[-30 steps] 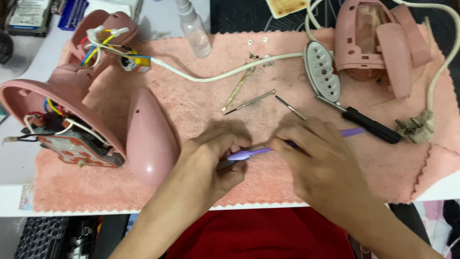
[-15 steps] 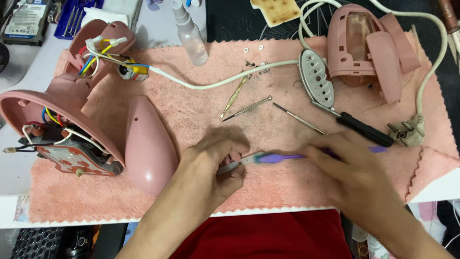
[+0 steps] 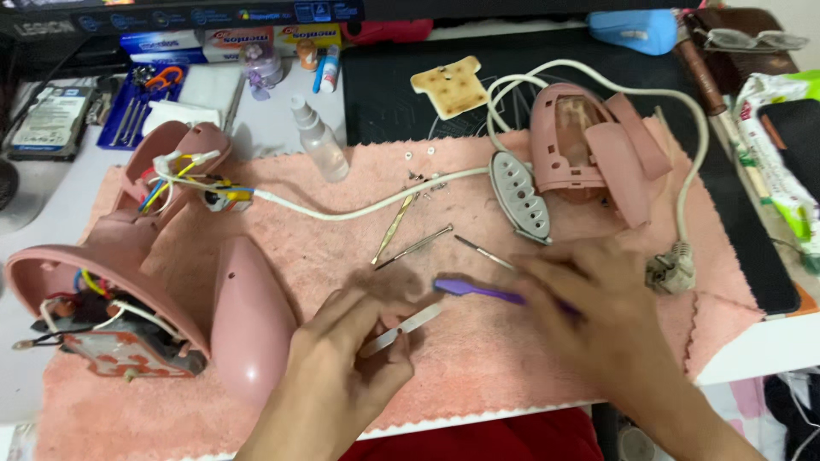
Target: The person cleans a small white plastic component from a disassembled pink steam iron using a spray bottle and a purple toothbrush. They repeatedly spray the part and scrub it with the toothbrush on a pink towel.
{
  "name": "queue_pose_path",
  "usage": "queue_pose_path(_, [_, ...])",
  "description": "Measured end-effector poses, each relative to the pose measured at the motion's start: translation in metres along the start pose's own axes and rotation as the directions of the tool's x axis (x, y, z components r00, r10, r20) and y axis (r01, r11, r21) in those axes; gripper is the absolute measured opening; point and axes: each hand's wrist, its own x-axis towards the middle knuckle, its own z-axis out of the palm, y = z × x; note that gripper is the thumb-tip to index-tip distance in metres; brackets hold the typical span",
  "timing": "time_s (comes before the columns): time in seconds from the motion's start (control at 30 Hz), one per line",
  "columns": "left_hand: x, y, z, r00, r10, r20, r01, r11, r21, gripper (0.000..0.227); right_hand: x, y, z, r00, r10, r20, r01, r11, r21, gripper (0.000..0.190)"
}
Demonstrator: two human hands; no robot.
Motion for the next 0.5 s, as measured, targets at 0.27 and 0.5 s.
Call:
queue_pose_path(0.27, [-0.003, -0.019, 0.002, 0.968, 0.191, 0.162, -0.223, 0.95, 0.217, 0.021, 0.024, 0.018, 0.022, 0.98, 0.074, 0.185, -0.097, 0.988, 0.119, 0.021])
queue_pose_path(0.5, [0.005, -0.006, -0.003, 0.987, 0.097, 0.129, -0.114, 0.985, 0.127, 0.025, 0.071, -0.001, 0.046, 0.981, -0.115, 0.155, 0.105, 0.992, 0.074, 0.03])
